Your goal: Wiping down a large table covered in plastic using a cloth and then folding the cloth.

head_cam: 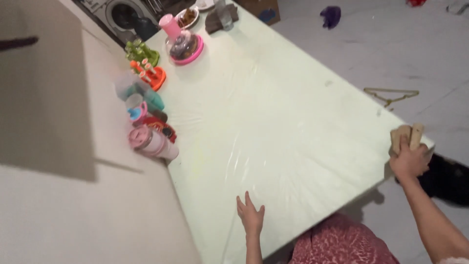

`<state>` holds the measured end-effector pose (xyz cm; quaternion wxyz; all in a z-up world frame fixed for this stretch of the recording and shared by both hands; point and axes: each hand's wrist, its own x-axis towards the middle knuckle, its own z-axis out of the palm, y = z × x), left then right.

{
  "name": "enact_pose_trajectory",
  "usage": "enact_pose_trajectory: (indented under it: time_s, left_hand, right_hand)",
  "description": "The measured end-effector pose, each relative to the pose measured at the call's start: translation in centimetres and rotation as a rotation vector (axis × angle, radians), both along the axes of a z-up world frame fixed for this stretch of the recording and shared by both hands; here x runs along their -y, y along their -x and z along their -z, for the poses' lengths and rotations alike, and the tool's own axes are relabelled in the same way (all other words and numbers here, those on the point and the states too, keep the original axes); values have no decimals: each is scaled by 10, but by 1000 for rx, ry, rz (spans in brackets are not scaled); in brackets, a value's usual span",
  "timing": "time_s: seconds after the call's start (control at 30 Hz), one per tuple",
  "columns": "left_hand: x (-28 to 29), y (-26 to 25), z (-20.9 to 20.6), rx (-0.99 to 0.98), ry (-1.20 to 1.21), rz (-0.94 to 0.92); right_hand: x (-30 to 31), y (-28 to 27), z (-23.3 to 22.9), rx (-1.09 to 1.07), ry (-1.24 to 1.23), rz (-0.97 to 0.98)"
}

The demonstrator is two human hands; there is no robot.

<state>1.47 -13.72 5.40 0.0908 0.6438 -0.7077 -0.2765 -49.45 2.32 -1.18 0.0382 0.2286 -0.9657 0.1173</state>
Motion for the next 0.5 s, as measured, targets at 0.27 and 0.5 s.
enact_pose_trajectory:
  time_s: [0.27,0.5]
  left_hand:
    - [-83,-168,36,180,212,-208]
    - [-129,-213,89,176,346,-188]
  right_hand:
    - [34,-199,-22,251,-26,-220]
    - [23,-405,-89,337,110,-764]
